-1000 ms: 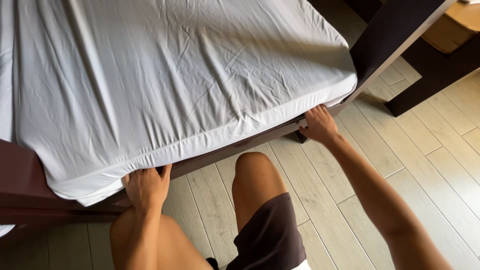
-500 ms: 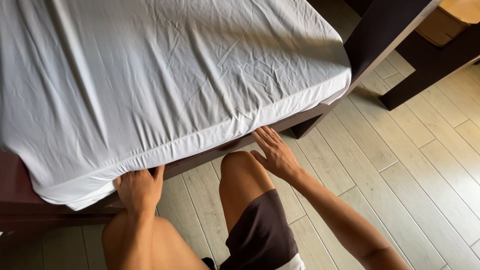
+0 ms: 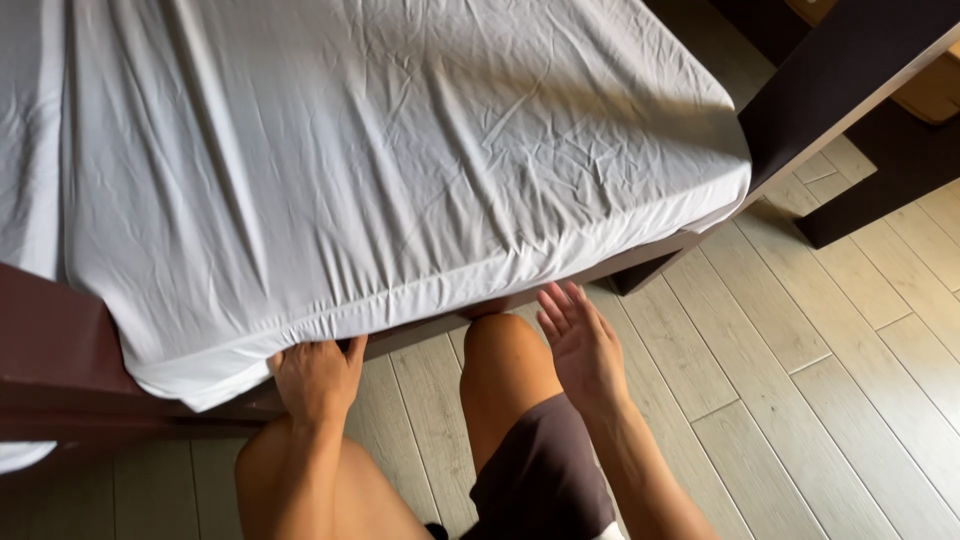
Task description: The person folds a white fitted sheet on a wooden chair and then places it on the bed. They proceed to smooth the fitted sheet over the mattress, tucking the edges under the corners. Finally, the person returns to the chair to fold another white sheet.
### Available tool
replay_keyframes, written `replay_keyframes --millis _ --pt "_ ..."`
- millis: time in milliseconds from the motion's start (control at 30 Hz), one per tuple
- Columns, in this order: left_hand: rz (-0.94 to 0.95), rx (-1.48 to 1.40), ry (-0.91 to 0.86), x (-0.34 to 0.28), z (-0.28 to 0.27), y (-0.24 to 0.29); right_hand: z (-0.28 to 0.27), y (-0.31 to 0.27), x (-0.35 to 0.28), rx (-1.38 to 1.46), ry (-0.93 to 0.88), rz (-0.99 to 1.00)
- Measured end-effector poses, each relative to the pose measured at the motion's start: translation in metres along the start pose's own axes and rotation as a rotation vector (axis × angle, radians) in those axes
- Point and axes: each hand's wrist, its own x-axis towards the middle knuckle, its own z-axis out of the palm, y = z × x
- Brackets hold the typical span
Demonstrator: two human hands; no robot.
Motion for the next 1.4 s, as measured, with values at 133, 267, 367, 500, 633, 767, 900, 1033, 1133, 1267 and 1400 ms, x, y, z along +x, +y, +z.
replay_keyframes --millis 133,267,367,500,633,767,900,1033,1133,1267,1400 --pt "0.023 -0.018 0.027 -0.009 0.006 -0.003 0.015 -0.024 -0.007 -0.610 0.243 -0.070" --pt "-0.005 -0.057 0.005 -0.007 -0.006 -0.005 0.014 -0.043 0.013 -1.201 0.064 -1.087" --pt "0.031 -0.119 -0.038 -0.012 -0.017 -0.021 0.020 -0.048 0.033 -1.292 -0.250 -1.311" --pt "0.167 -0.431 -0.183 -0.023 -0.053 -0.059 0.009 -0.028 0.055 -1.309 -0.346 -1.347" --pt "0.086 -0.752 -0.075 -0.052 -0.083 -0.069 0.000 -0.014 0.064 -1.337 -0.342 -1.338" --pt "-0.286 -0.982 0.106 -0.087 -0.064 -0.089 -0.008 0.013 0.059 -1.195 -0.308 -1.403" --pt "-0.803 -1.615 0.165 -0.071 -0.072 -0.088 0.004 0.022 0.037 -1.189 -0.077 -1.398" --pt "-1.072 -1.989 0.287 -0.045 -0.061 -0.081 0.001 0.013 0.039 -1.375 -0.061 -1.383" --pt "-1.134 -2.075 0.408 -0.022 -0.088 -0.063 0.003 0.001 0.043 -1.390 -0.140 -1.422" --pt "-1.006 -2.155 0.466 -0.003 -0.102 -0.052 0.006 -0.016 0.030 -1.445 -0.266 -1.392" --pt "-1.121 -1.992 0.484 -0.006 -0.092 -0.037 -0.008 -0.022 0.021 -1.353 -0.539 -1.274"
